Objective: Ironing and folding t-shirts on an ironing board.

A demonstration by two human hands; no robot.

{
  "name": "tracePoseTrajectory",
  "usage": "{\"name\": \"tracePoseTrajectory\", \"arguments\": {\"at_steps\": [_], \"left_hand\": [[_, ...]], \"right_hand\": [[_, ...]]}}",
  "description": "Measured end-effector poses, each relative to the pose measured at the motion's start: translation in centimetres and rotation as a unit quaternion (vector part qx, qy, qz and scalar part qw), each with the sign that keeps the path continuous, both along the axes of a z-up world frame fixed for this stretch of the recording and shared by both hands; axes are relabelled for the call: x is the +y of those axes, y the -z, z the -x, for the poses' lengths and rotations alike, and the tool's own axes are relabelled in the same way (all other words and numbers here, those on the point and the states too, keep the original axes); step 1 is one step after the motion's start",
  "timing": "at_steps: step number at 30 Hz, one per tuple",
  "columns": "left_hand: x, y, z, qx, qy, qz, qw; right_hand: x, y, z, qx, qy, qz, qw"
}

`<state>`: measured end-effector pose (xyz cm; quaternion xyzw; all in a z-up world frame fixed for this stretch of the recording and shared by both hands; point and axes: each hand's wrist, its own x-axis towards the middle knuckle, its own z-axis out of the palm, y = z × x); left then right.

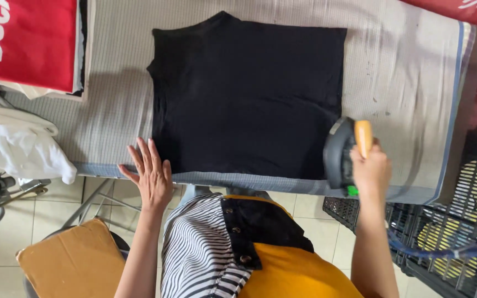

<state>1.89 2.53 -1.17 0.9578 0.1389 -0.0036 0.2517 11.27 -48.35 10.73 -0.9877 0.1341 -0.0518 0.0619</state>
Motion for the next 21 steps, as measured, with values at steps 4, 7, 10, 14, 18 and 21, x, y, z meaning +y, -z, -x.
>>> {"name": "tracePoseTrajectory", "arguments": {"at_steps": [4, 7, 10, 14, 18, 21], "left_hand": [[0.8, 1.4, 0.6, -0.036, -0.011, 0.062, 0.997], [1.3, 1.5, 0.5, -0.078, -0.034, 0.130, 0.988], [1.3, 0.6, 0.7, -0.080, -0.068, 0.212, 0.971], [1.6, 1.3, 1.1, -0.097, -0.094, 0.263, 0.955], [0.8, -0.2, 0.5, -0.074, -0.106, 0.245, 0.961], [1.1, 0.8, 0.6, -0.052, -0.082, 0.153, 0.983]], "right_hand": [[13.2, -4.2, -1.7, 0.151, -0.001, -0.098, 0.984], [22.6, -5.3, -3.3, 0.238, -0.126, -0.133, 0.954], [28.4, -3.6, -5.3, 0.287, -0.262, -0.141, 0.911], [30.7, -0.5, -9.6, 0.182, -0.267, -0.160, 0.933], [23.6, -1.1, -13.1, 0.132, -0.149, -0.175, 0.964], [14.7, 0.0, -14.0, 0.081, -0.046, -0.167, 0.981]]}}
